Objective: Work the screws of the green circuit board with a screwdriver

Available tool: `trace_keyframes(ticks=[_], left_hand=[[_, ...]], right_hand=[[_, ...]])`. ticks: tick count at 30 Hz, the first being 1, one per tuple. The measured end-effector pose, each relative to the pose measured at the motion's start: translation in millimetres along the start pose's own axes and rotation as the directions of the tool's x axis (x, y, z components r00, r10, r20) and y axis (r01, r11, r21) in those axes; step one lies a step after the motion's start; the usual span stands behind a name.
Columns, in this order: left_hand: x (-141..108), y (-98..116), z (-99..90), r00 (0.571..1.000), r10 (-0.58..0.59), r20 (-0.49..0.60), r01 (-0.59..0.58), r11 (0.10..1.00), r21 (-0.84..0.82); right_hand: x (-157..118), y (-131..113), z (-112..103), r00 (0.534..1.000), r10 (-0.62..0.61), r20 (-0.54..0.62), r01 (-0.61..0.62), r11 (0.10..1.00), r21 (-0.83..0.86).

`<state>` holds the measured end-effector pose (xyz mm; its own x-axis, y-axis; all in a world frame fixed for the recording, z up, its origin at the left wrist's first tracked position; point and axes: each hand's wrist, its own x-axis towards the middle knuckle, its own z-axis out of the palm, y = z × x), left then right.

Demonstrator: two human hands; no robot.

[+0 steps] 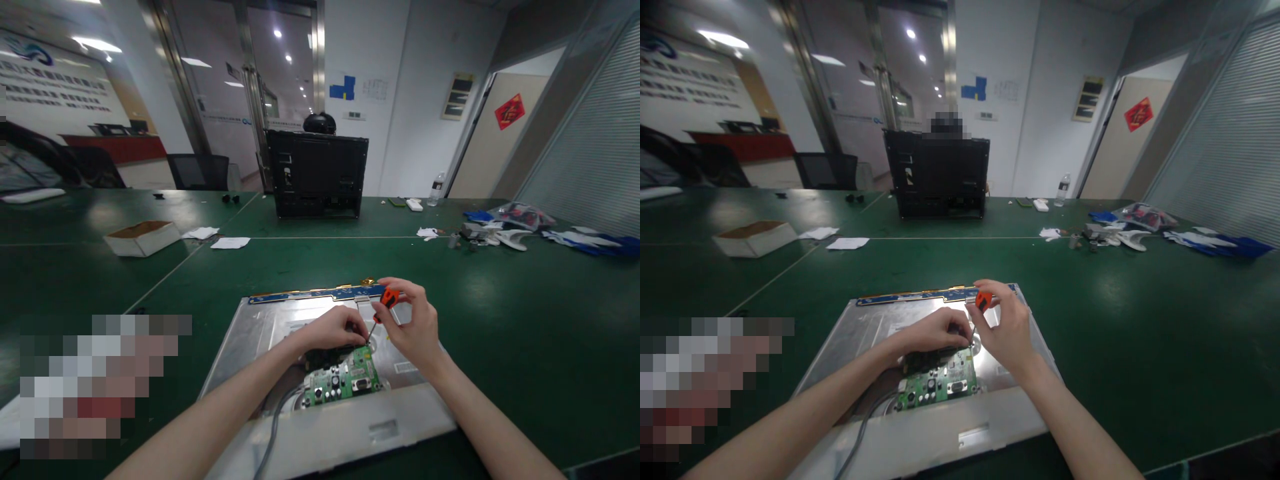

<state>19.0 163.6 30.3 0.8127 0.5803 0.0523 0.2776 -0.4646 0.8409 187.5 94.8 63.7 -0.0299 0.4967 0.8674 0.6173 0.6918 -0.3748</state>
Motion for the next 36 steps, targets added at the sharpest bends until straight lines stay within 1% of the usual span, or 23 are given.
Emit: trace_keyframes(ticks=[2,5,10,16,22,26,29,33,36], left_hand=[[-0.1,0.2,-0.1,1.000,0.001,0.005,-0.001,1.000,0.000],[0.1,-0.6,-0.2,1.000,0.007,0.010,-0.007,1.000,-0.001],[0.4,-2.4,-0.4,1.000,0.008,0.020,-0.009,1.000,0.019],[0.4,-2.3,-0.8,1.000,0.010,0.026,-0.010,1.000,0.022],[0.1,-2.1,-1.0,1.000,0.007,0.025,-0.007,1.000,0.025],[-0.1,-0.8,-1.2,1.000,0.001,0.021,-0.001,1.000,0.017],[-0.4,0.3,-1.2,1.000,0.010,0.022,-0.010,1.000,0.006],[-0.2,-1.2,-0.8,1.000,0.012,0.025,-0.013,1.000,0.009],[0.2,-3.2,-0.6,1.000,0.012,0.029,-0.013,1.000,0.018]], right_hand=[[-0.9,-0.3,0.8,1.000,0.020,-0.006,-0.020,1.000,0.005],[-0.7,-1.9,0.4,0.999,0.033,0.019,-0.033,0.999,0.008],[3.0,-4.8,-2.4,0.998,-0.016,0.064,0.017,1.000,-0.012],[3.2,-3.4,-3.2,0.993,-0.030,0.116,0.038,0.997,-0.066],[-0.9,1.6,0.5,1.000,-0.006,0.031,0.008,0.998,-0.062],[-1.4,-1.0,2.3,0.999,0.037,0.009,-0.036,0.999,-0.017],[-0.8,-3.2,2.0,0.999,0.037,0.023,-0.037,0.999,0.024],[0.7,-3.0,0.2,0.998,-0.004,0.056,0.004,1.000,0.011],[1.6,-2.4,-1.2,0.996,-0.012,0.083,0.012,1.000,0.002]])
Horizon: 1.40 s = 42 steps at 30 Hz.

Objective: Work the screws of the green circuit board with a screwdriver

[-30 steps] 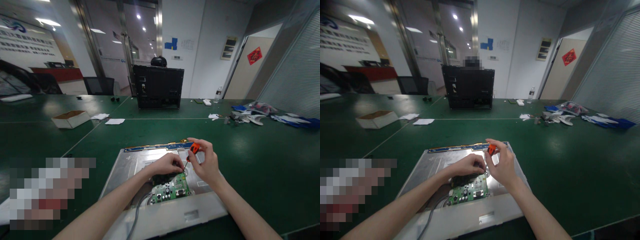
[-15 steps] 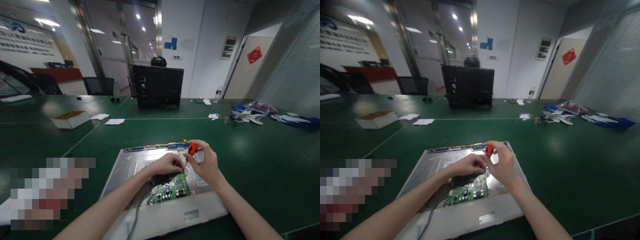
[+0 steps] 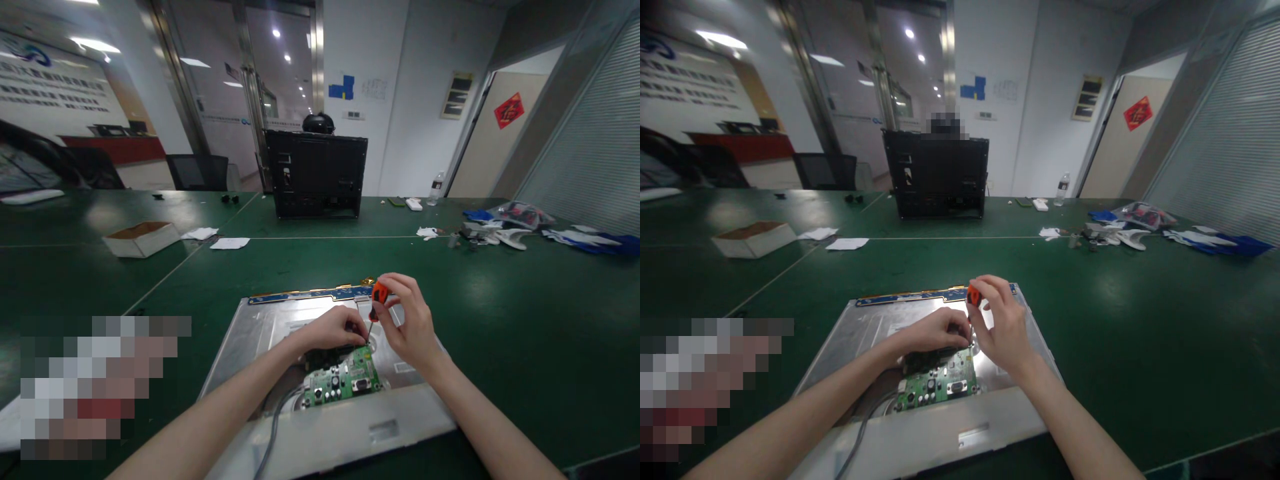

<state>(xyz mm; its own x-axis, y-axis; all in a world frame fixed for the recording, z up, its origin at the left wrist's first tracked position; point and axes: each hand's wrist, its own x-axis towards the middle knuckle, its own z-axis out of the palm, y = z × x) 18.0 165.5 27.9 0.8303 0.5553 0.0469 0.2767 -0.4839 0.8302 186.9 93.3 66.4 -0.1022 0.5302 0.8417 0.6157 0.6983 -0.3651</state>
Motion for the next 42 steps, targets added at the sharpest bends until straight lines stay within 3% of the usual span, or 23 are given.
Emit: trace_keyframes(ticks=[5,12,22,29,38,42], left_hand=[[0.1,0.4,-0.4,1.000,-0.007,-0.002,0.007,1.000,0.009],[-0.2,1.7,-0.9,1.000,-0.005,-0.006,0.005,1.000,0.003],[-0.5,1.5,-1.3,1.000,0.007,0.011,-0.006,1.000,-0.019],[0.0,1.4,-0.1,1.000,-0.004,-0.001,0.004,1.000,-0.008],[-0.1,2.3,-0.7,1.000,-0.006,-0.004,0.006,1.000,-0.001],[0.0,2.6,-0.6,1.000,-0.001,-0.009,0.001,1.000,-0.008]], right_hand=[[-1.4,2.1,-0.3,0.999,-0.003,0.037,0.004,1.000,-0.027],[-3.4,6.0,2.3,0.997,-0.002,-0.075,-0.005,0.995,-0.097],[1.1,0.6,-2.0,1.000,-0.005,0.030,0.006,0.998,-0.058],[-1.7,4.8,1.2,0.996,-0.008,-0.083,0.002,0.997,-0.073],[3.1,-2.3,-3.2,1.000,-0.009,-0.022,0.008,0.998,-0.057],[0.4,1.6,-0.9,0.999,-0.010,-0.050,0.008,0.999,-0.048]])
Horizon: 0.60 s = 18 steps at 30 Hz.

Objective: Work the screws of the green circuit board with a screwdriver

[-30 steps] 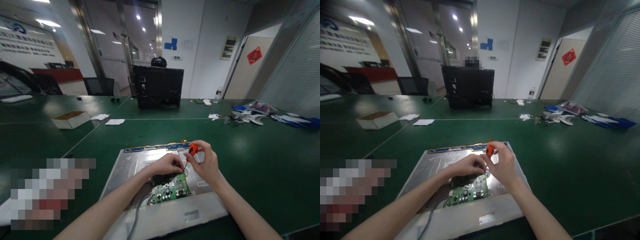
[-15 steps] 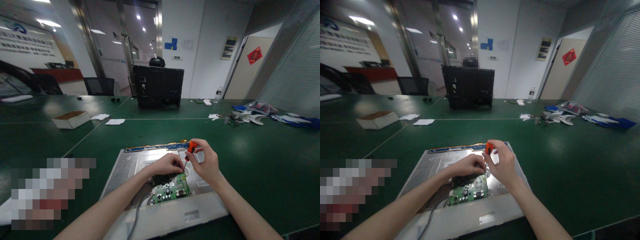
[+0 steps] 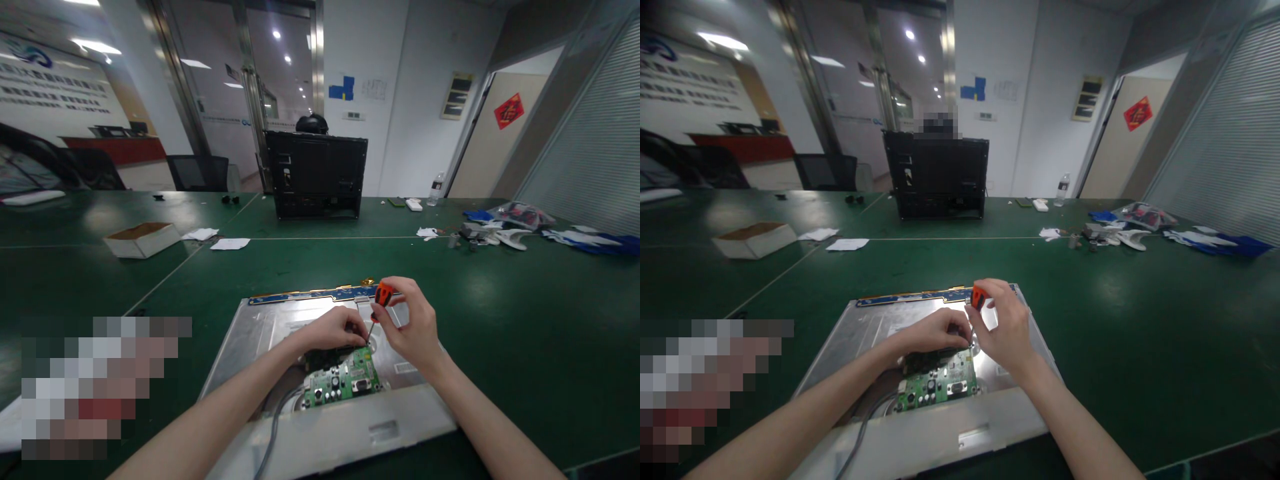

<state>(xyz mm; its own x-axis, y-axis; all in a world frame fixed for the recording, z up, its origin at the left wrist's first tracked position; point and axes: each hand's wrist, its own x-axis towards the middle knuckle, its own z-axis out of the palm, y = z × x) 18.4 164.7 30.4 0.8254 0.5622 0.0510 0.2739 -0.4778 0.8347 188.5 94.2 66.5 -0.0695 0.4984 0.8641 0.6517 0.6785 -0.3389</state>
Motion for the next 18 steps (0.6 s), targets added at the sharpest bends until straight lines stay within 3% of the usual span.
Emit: trace_keyframes(ticks=[4,18], left_hand=[[-0.1,0.1,0.2,1.000,0.006,-0.006,-0.006,1.000,-0.011],[-0.1,-1.1,0.1,1.000,0.011,0.008,-0.011,1.000,-0.007]], right_hand=[[-1.8,1.3,1.4,0.999,0.030,-0.030,-0.031,1.000,-0.007],[-0.1,-2.5,-0.8,0.997,-0.002,0.082,0.002,1.000,0.000]])
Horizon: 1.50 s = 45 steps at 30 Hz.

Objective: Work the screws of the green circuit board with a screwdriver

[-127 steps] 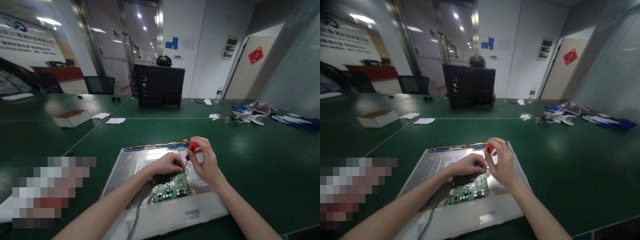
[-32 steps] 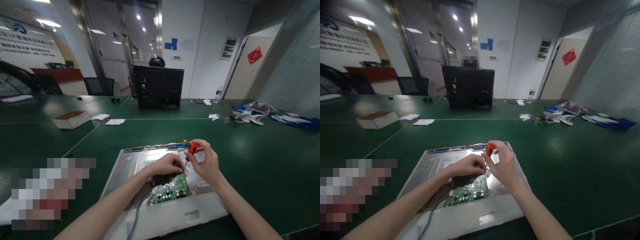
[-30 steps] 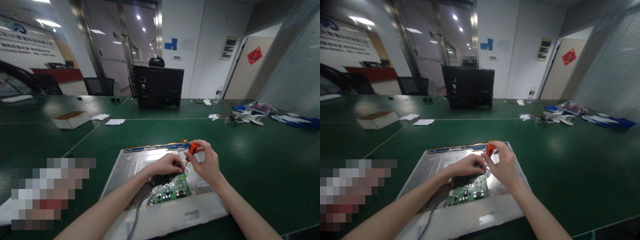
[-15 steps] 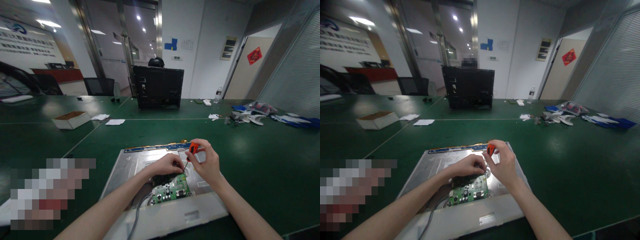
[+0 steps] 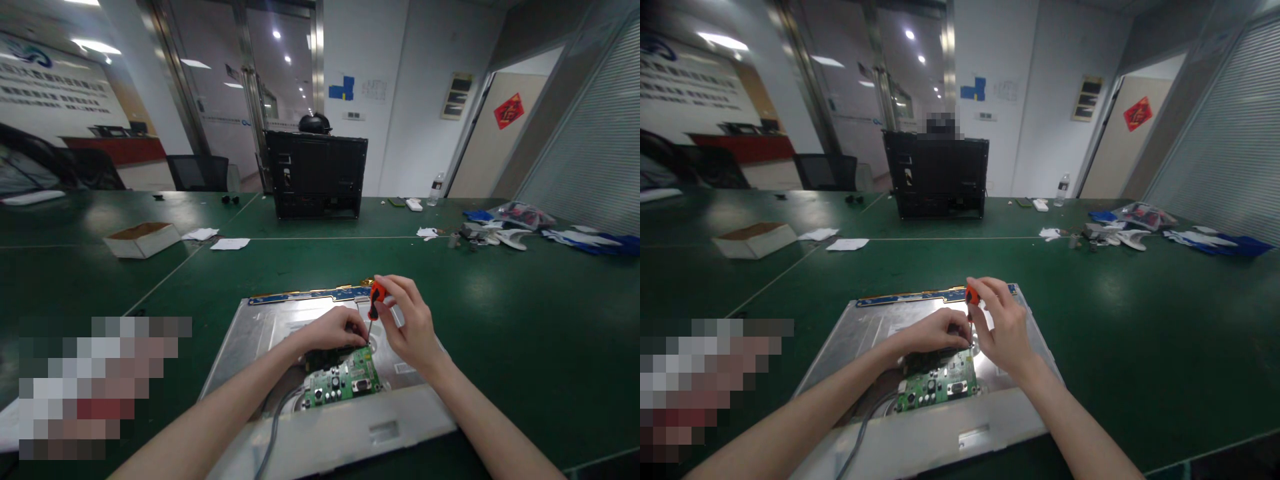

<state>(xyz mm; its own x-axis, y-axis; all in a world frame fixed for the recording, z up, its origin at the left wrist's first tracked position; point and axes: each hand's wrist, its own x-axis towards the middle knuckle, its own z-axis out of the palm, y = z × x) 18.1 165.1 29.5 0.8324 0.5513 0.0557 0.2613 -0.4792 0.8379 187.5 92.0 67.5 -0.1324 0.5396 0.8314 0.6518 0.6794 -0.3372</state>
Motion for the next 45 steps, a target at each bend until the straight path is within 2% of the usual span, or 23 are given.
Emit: trace_keyframes(ticks=[3,9,19,28,33,38,45], left_hand=[[-0.2,-0.1,0.2,1.000,-0.002,0.000,0.002,1.000,-0.006],[-0.2,0.6,0.3,1.000,-0.009,-0.007,0.009,1.000,0.003],[0.4,-0.6,-0.2,1.000,-0.006,0.012,0.005,1.000,0.015],[0.5,1.2,-0.8,1.000,-0.016,0.011,0.016,1.000,0.024],[0.9,-2.3,-0.2,1.000,-0.009,0.017,0.009,1.000,0.010],[1.0,-3.2,0.2,1.000,-0.008,0.008,0.008,1.000,0.012],[1.2,-2.7,-0.3,1.000,-0.011,0.020,0.011,1.000,0.025]], right_hand=[[-0.4,0.9,0.3,1.000,-0.004,0.000,0.004,1.000,-0.013],[-0.9,4.2,2.3,0.996,-0.011,-0.092,0.010,1.000,-0.018],[0.9,-0.3,-0.1,1.000,0.006,-0.023,-0.005,1.000,0.023],[-2.8,2.7,4.5,0.994,0.050,-0.102,-0.046,0.998,0.037],[-3.1,0.7,4.7,0.996,0.068,-0.052,-0.062,0.993,0.099],[-2.2,1.2,2.8,0.999,0.025,-0.022,-0.024,0.997,0.077],[-1.7,0.8,1.6,1.000,0.029,0.007,-0.030,0.998,0.054]])
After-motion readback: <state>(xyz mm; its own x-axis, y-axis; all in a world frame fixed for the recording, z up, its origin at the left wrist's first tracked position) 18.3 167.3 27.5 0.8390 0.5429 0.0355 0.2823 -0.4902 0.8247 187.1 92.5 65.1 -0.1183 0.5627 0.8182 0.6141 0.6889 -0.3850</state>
